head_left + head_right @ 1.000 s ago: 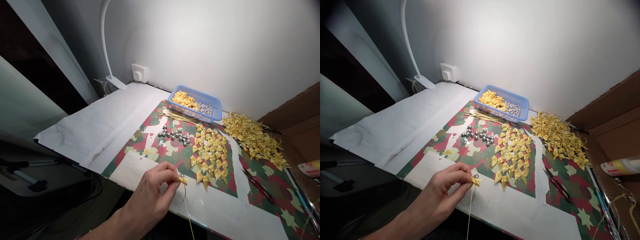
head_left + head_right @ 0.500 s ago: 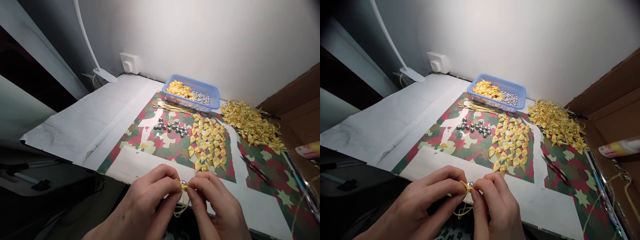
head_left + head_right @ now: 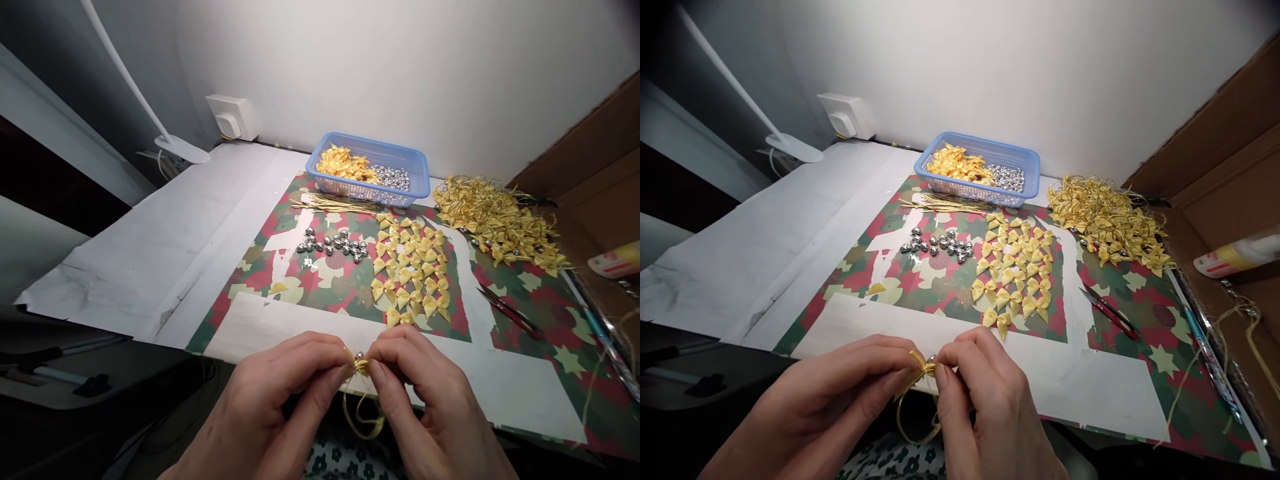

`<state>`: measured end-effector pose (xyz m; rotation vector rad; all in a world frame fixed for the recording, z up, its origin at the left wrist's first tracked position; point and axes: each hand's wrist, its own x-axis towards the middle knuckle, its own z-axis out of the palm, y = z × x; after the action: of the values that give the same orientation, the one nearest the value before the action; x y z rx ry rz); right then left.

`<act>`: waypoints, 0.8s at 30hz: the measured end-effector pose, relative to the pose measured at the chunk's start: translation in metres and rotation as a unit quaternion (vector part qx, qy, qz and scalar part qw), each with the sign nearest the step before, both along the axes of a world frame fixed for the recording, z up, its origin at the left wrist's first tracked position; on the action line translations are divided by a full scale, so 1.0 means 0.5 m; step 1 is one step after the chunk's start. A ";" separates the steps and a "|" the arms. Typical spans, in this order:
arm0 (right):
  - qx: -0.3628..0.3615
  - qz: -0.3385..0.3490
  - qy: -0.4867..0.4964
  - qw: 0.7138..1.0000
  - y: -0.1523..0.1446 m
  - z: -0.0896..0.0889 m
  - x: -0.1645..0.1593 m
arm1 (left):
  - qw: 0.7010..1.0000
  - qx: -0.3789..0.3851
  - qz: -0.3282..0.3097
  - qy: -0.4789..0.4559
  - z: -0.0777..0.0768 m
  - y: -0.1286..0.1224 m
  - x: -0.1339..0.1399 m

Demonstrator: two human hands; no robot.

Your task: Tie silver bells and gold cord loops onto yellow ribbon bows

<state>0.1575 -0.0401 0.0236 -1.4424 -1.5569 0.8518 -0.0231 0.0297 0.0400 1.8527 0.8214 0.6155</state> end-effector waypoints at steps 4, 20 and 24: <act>0.017 -0.002 -0.021 1.000 -0.004 -0.001 0.003 | 1.000 -0.006 0.018 0.002 0.004 -0.003 0.003; 0.098 -0.061 -0.038 0.993 -0.008 -0.020 -0.027 | 0.993 0.107 0.008 0.041 -0.001 -0.018 0.004; 0.100 -0.070 -0.039 0.992 -0.006 -0.022 -0.027 | 0.993 0.107 0.019 0.037 -0.003 -0.022 0.004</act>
<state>0.1442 -0.0434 0.0127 -1.4330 -1.5311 0.5477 -0.0210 0.0186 0.0383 2.0690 0.8683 0.6843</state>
